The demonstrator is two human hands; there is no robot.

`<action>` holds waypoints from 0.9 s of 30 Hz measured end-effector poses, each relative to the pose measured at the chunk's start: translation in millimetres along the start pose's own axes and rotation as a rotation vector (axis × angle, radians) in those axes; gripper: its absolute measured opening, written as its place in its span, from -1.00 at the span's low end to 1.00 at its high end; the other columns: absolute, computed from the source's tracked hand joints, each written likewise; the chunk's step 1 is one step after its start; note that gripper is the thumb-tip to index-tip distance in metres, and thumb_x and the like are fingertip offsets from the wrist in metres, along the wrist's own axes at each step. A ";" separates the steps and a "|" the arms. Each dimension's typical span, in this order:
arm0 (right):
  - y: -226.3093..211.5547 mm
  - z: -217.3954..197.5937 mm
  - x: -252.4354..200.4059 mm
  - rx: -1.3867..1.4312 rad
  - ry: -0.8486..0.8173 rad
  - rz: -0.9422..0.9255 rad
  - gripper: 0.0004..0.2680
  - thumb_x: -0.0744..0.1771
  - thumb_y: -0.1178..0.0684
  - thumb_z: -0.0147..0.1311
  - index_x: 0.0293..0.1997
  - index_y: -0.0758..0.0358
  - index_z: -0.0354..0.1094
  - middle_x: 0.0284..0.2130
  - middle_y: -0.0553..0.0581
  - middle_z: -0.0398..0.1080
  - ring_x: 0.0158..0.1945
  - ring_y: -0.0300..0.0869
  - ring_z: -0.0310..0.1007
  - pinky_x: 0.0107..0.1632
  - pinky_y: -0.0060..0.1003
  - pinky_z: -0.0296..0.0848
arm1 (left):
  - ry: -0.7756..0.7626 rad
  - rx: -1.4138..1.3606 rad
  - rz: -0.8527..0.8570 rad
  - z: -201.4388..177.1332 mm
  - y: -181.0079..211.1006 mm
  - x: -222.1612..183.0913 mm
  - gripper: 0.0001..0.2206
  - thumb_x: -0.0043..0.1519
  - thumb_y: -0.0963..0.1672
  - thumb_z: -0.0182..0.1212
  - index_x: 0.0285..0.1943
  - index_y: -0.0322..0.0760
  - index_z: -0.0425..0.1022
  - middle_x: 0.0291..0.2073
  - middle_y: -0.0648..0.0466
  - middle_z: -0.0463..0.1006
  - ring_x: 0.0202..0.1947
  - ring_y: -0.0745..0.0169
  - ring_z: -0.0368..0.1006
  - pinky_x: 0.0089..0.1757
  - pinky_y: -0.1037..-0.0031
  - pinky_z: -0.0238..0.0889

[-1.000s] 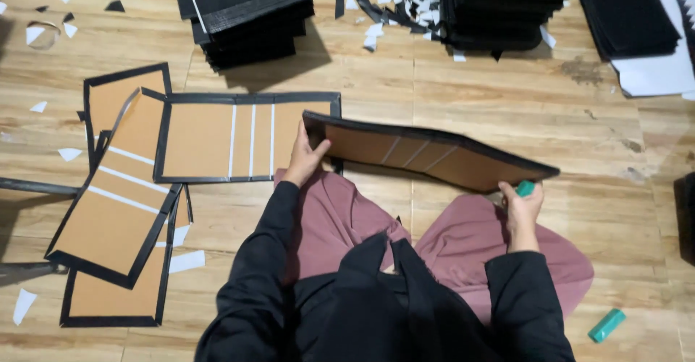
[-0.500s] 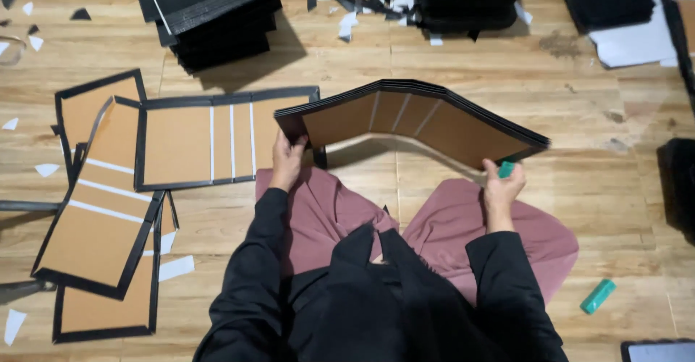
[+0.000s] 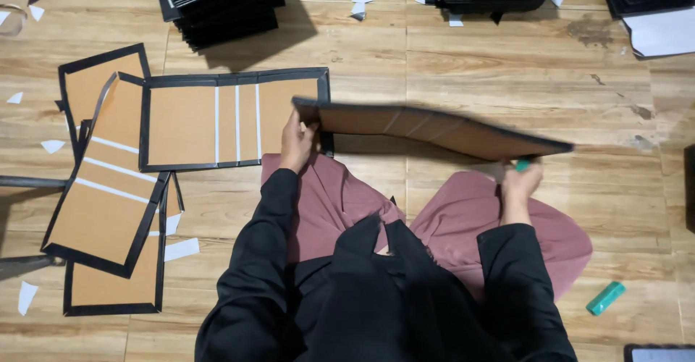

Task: Assembling cardboard folders by applying adhesive and folding the components on the floor.

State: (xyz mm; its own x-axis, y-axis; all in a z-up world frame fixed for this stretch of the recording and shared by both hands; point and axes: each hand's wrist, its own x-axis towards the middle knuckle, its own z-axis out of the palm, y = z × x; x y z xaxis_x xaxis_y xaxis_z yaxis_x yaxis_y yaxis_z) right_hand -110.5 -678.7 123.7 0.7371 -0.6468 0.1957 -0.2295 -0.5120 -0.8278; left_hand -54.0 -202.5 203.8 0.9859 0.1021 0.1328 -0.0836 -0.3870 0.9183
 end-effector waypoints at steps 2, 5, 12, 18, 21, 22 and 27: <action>-10.4 -3.9 1.3 0.015 0.121 -0.166 -0.59 0.09 0.37 0.30 -0.05 0.30 0.23 -0.26 0.20 0.22 -0.16 -0.07 0.26 -0.06 -0.22 0.21 | 0.069 -0.013 0.069 10.7 -26.0 7.3 -0.51 0.15 -0.12 0.17 0.21 -0.42 0.13 -0.30 -0.32 0.42 -0.36 -0.11 0.39 -0.23 0.13 0.29; -119.0 -41.0 -12.7 -0.076 0.039 -0.390 -0.76 0.20 0.36 0.12 -0.14 0.41 0.15 -0.36 0.22 0.26 -0.39 -0.07 0.25 -0.28 -0.23 0.29 | 0.056 -0.119 0.167 18.7 27.8 16.6 -0.68 0.12 -0.17 0.05 0.06 -0.32 0.23 -0.17 -0.03 0.46 -0.25 0.16 0.42 -0.21 0.49 0.25; -45.0 -26.3 38.3 -0.517 0.119 -0.331 -0.69 0.16 0.26 0.17 -0.06 0.41 0.22 -0.29 0.39 0.33 -0.27 0.22 0.34 -0.20 -0.05 0.28 | -0.023 0.184 -0.263 57.5 -31.1 68.9 -0.61 0.06 -0.20 0.02 0.12 -0.32 0.20 -0.38 0.08 0.51 -0.32 0.16 0.43 -0.20 0.42 0.24; -82.8 17.5 -17.5 -0.410 -0.091 -0.292 -0.72 0.21 0.20 0.12 -0.02 0.37 0.24 -0.23 0.30 0.30 -0.19 0.08 0.29 -0.12 -0.12 0.25 | 0.487 0.359 -1.051 -36.0 -195.0 57.0 -0.04 0.01 0.32 -0.32 0.32 -0.45 -0.44 0.25 -0.39 -0.29 0.19 -0.40 -0.13 0.07 -0.05 -0.16; -122.6 42.2 -49.8 -0.409 -0.204 -0.381 -0.64 0.19 0.10 0.23 0.02 0.27 0.20 -0.32 0.29 0.33 -0.19 0.20 0.33 -0.15 0.03 0.29 | 1.256 -0.738 -0.924 -98.7 -204.4 12.4 -0.26 -0.15 -0.13 0.47 0.12 -0.48 0.04 -0.08 -0.25 0.30 -0.19 -0.13 0.49 -0.13 -0.13 0.20; -139.6 47.8 -61.4 -0.486 -0.362 -0.363 -0.66 0.23 -0.05 0.09 0.03 0.28 0.18 -0.28 0.33 0.30 -0.17 0.24 0.32 -0.13 0.07 0.28 | 1.232 -0.853 -0.905 -103.4 -241.1 11.6 -0.31 -0.09 -0.14 0.40 0.16 -0.31 0.01 0.00 -0.22 0.24 -0.08 -0.11 0.41 -0.05 -0.20 -0.09; -166.9 66.3 -110.4 -0.602 -0.815 -0.448 -0.70 0.26 -0.17 -0.20 -0.02 0.11 0.19 -0.32 0.34 0.38 -0.20 0.23 0.38 -0.10 0.08 0.29 | 1.138 -1.033 -0.915 -119.3 -291.6 10.3 -0.36 0.00 -0.19 0.24 0.26 -0.09 -0.01 0.16 -0.10 0.13 0.13 0.05 0.25 0.07 -0.23 -0.53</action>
State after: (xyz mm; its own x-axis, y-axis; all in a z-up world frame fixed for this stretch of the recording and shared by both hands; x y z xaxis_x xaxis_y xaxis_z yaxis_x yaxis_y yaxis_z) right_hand -111.5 -484.3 205.4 0.9776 0.1181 -0.1745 0.0539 -0.9408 -0.3347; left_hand -36.8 20.7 -18.1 0.2277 0.6254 -0.7464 -0.1103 0.7781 0.6183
